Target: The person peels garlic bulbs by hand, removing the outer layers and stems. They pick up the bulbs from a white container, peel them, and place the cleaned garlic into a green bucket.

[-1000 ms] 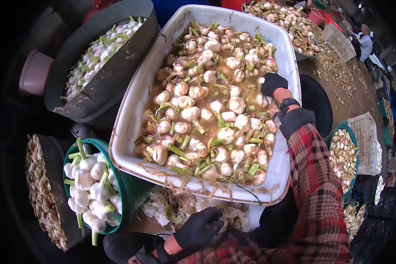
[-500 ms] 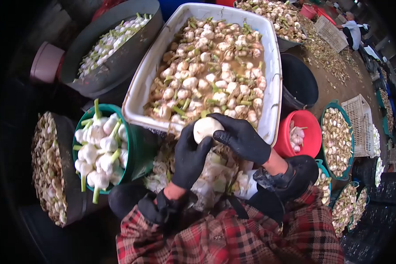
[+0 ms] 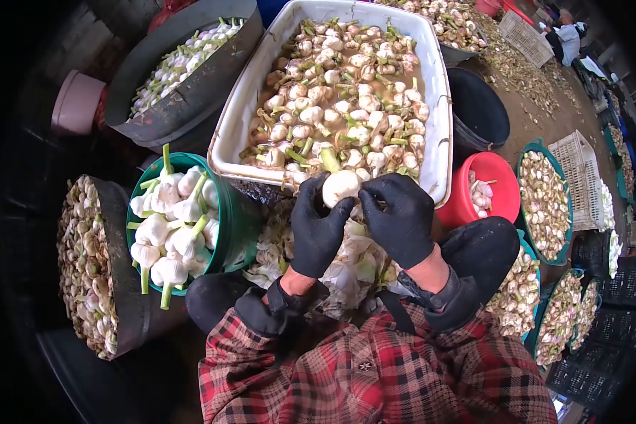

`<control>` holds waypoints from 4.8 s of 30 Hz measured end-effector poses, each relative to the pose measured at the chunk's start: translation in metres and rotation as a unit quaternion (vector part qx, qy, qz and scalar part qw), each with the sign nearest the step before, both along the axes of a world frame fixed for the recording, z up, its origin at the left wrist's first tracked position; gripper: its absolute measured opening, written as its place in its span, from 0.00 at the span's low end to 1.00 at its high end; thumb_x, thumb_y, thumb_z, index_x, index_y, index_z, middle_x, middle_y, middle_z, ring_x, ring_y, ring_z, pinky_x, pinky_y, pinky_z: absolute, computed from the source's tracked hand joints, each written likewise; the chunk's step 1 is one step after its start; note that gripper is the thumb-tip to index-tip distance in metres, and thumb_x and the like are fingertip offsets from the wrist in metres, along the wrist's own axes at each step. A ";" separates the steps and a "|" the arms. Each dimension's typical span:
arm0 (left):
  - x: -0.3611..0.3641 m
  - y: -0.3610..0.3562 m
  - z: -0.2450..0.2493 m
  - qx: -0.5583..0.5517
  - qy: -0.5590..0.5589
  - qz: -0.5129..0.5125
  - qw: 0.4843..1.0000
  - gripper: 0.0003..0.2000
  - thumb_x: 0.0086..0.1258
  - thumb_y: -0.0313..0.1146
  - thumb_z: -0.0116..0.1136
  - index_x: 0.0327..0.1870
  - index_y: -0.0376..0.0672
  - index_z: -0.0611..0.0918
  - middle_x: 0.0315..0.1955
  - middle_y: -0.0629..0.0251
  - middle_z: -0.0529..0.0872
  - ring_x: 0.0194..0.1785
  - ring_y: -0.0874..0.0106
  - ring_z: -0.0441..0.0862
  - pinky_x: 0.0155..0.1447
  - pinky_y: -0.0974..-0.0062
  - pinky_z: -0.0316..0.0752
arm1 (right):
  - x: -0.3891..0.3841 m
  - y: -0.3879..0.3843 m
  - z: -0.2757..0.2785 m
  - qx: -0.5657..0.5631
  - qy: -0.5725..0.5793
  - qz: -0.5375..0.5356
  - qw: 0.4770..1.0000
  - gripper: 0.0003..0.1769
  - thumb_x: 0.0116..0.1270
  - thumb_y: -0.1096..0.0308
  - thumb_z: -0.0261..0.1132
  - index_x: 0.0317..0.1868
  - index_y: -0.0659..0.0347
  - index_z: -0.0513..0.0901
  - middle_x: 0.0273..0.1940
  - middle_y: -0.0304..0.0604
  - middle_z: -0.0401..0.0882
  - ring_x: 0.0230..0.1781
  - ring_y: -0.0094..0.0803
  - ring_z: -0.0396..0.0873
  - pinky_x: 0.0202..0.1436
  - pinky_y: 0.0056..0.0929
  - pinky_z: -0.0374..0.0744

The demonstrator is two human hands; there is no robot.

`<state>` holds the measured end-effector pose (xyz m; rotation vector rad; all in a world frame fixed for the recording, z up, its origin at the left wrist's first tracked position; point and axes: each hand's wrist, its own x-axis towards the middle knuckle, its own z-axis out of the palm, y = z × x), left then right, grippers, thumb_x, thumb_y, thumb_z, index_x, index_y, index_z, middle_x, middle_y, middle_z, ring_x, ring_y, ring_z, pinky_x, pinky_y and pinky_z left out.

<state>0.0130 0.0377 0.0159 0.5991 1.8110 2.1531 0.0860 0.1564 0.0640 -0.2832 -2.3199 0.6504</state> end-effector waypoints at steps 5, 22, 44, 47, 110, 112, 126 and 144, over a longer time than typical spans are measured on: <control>-0.001 -0.004 -0.005 -0.032 0.017 -0.016 0.999 0.23 0.58 0.19 0.65 0.55 0.33 0.72 0.47 0.58 0.81 0.50 0.72 0.80 0.55 0.75 0.76 | 0.000 -0.001 -0.013 -0.086 0.003 -0.007 0.996 0.03 0.51 0.74 0.67 0.26 0.59 0.80 0.26 0.44 0.78 0.28 0.44 0.79 0.31 0.35 0.77; -0.021 -0.021 0.006 0.108 -0.205 -0.226 0.946 0.27 0.68 0.41 0.61 0.63 0.34 0.71 0.53 0.62 0.79 0.55 0.72 0.76 0.59 0.71 0.72 | 0.024 0.052 -0.039 -0.181 -0.005 -0.046 0.982 0.08 0.56 0.76 0.63 0.38 0.62 0.84 0.34 0.49 0.84 0.36 0.40 0.83 0.39 0.33 0.79; -0.016 -0.023 0.000 -0.220 0.002 -0.341 0.914 0.26 0.65 0.39 0.63 0.60 0.34 0.73 0.45 0.63 0.84 0.45 0.74 0.80 0.50 0.72 0.76 | 0.026 0.006 -0.044 -0.132 -0.104 0.054 0.984 0.02 0.60 0.75 0.60 0.32 0.64 0.76 0.26 0.53 0.77 0.28 0.53 0.78 0.31 0.45 0.74; -0.013 -0.023 0.012 -0.169 0.149 -0.336 0.915 0.26 0.58 0.41 0.64 0.56 0.35 0.76 0.44 0.47 0.82 0.47 0.55 0.83 0.52 0.68 0.76 | 0.027 0.011 -0.057 -0.219 -0.107 0.052 0.969 0.03 0.61 0.75 0.61 0.32 0.66 0.76 0.27 0.55 0.78 0.30 0.53 0.79 0.33 0.41 0.74; 0.008 -0.014 -0.030 -0.063 -0.201 -0.299 0.931 0.16 0.77 0.36 0.48 0.58 0.36 0.74 0.38 0.61 0.84 0.37 0.76 0.81 0.42 0.77 0.77 | -0.157 0.110 -0.082 0.164 -0.392 0.170 0.889 0.15 0.56 0.66 0.62 0.45 0.56 0.84 0.41 0.50 0.83 0.45 0.48 0.80 0.52 0.43 0.77; 0.004 -0.014 -0.029 -0.045 -0.217 -0.289 0.931 0.17 0.77 0.38 0.48 0.58 0.36 0.73 0.39 0.60 0.84 0.37 0.74 0.82 0.42 0.76 0.77 | -0.150 0.119 -0.075 0.112 -0.300 0.121 0.939 0.13 0.55 0.68 0.60 0.40 0.57 0.85 0.37 0.51 0.84 0.41 0.52 0.81 0.48 0.45 0.78; -0.019 -0.022 0.008 -0.018 0.016 -0.129 0.991 0.21 0.71 0.30 0.55 0.64 0.39 0.68 0.55 0.54 0.77 0.53 0.60 0.81 0.54 0.64 0.81 | 0.001 0.050 -0.037 -0.190 -0.118 0.069 0.972 0.13 0.61 0.79 0.63 0.48 0.64 0.81 0.39 0.43 0.83 0.36 0.28 0.82 0.42 0.23 0.79; -0.006 -0.014 -0.011 -0.089 0.133 0.023 0.987 0.24 0.56 0.15 0.66 0.55 0.33 0.74 0.48 0.60 0.76 0.54 0.70 0.77 0.57 0.75 0.74 | -0.003 -0.011 -0.012 0.026 0.000 0.042 0.999 0.09 0.54 0.73 0.68 0.38 0.59 0.83 0.34 0.43 0.80 0.35 0.40 0.80 0.38 0.35 0.78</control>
